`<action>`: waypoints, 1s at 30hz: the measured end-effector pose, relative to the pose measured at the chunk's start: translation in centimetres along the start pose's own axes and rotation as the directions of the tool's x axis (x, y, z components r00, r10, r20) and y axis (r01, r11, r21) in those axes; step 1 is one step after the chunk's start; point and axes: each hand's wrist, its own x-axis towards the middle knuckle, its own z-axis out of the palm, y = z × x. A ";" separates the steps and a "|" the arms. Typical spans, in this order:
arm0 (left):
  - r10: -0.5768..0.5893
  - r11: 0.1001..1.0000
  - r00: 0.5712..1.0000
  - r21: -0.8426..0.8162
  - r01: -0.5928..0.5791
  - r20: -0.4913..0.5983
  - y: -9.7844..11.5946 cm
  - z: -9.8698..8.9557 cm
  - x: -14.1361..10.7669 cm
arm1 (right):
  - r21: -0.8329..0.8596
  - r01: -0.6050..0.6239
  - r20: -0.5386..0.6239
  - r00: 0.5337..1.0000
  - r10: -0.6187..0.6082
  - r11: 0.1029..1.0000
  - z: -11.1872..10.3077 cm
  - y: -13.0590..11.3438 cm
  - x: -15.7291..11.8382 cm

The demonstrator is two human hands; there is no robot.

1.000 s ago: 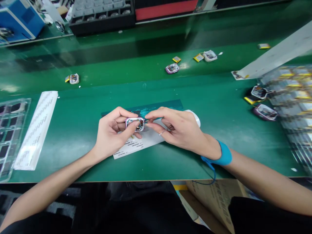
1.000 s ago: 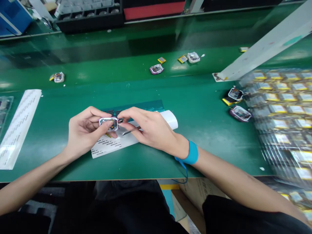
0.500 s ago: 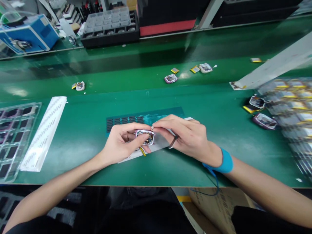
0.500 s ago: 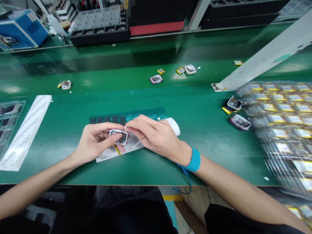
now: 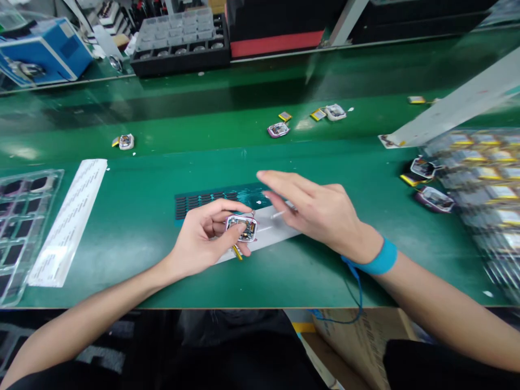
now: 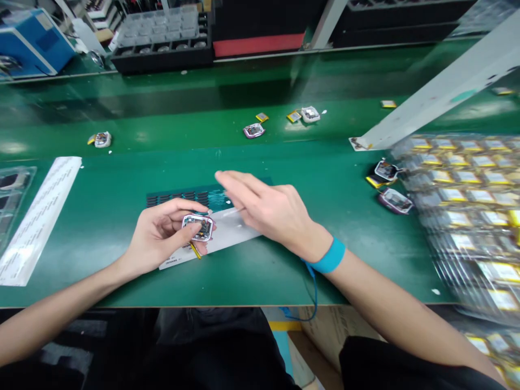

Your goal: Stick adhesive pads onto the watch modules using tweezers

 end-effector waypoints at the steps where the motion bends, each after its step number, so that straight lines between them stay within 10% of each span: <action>1: 0.006 1.000 1.000 0.002 -0.006 -0.006 0.0 -0.1 0.0 | 0.048 0.045 0.009 0.999 -0.045 0.998 -0.1 0.0 0.0; 27: 0.080 0.995 0.967 0.074 -0.064 -0.240 -0.7 1.6 -1.0 | 0.018 0.356 0.026 0.934 -0.356 0.934 -1.6 -2.6 -0.3; 30: 0.108 0.992 0.965 0.089 -0.089 -0.241 -0.7 1.4 -0.9 | 0.108 0.242 -0.019 0.970 -0.242 0.964 -1.0 -2.9 -0.3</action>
